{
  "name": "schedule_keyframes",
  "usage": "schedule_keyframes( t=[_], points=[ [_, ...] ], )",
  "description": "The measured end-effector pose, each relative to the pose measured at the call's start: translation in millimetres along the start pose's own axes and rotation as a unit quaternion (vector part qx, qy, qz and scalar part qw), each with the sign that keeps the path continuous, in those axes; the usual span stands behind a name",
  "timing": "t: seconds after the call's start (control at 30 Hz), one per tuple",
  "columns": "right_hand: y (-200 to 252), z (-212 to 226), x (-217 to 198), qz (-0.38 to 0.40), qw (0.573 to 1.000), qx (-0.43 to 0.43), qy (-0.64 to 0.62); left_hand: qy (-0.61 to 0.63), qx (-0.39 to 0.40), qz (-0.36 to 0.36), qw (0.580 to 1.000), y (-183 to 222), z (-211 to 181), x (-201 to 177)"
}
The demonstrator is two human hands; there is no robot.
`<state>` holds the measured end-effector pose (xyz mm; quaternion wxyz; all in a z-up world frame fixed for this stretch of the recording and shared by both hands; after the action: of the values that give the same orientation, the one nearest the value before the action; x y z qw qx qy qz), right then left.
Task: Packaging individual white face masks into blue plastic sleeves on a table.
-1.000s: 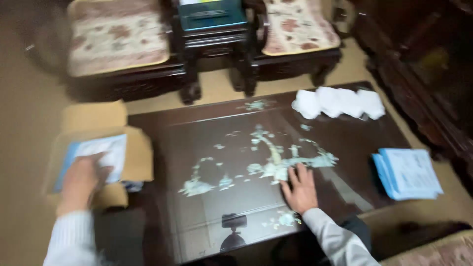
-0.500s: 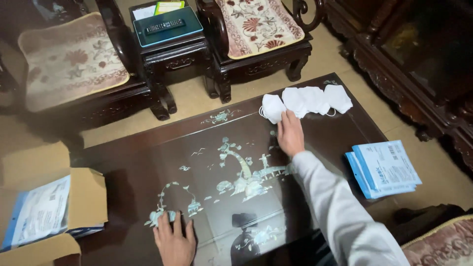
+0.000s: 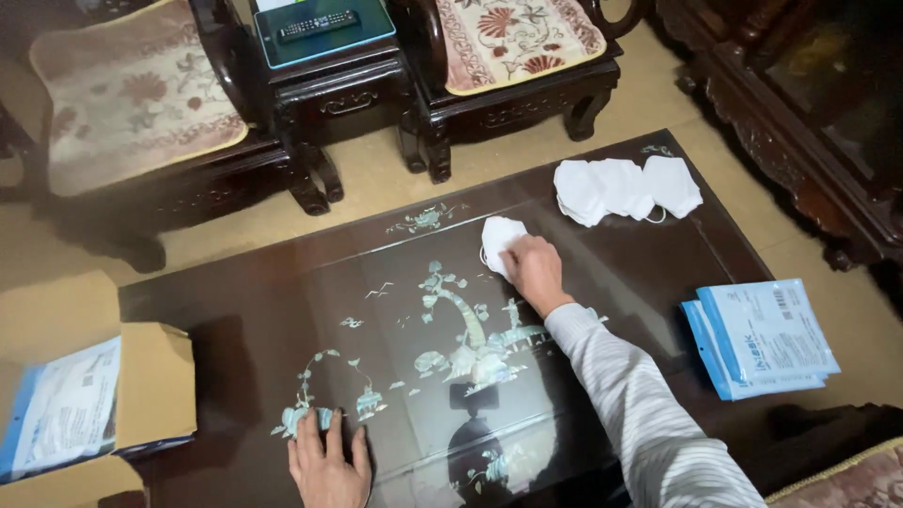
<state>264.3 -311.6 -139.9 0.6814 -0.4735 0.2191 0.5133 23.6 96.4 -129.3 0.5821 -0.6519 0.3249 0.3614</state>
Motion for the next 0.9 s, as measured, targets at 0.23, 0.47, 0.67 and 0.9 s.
schedule_keyframes(
  t=[0.23, 0.47, 0.67, 0.9],
  points=[
    [-25, -14, -9, 0.169, 0.946, 0.278, -0.006, -0.017, -0.014, -0.028, 0.999, 6, 7, 16],
    [-2, 26, -22, 0.195, 0.904, 0.367, -0.097, 0.0, -0.026, 0.008, 1.0, 14, 14, 30],
    [86, 109, -37, 0.094, 0.799, 0.412, -0.427, 0.067, -0.057, 0.054, 0.995, 18, 10, 48],
    [160, 256, -22, 0.089, 0.644, 0.469, -0.598, 0.628, -0.365, 0.274, 0.631, -35, -88, -79]
  ],
)
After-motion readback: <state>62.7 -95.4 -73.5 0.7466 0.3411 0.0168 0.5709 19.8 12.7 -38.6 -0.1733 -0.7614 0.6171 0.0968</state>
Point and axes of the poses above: each hand's wrist, its own y-axis away from the middle knuckle, its own x-axis out of the palm, z = x × y, the point moved 3 cm from there along -y, towards the middle knuckle, and after that the axes turned 9 degrees about -y, right-handed, at the moved point
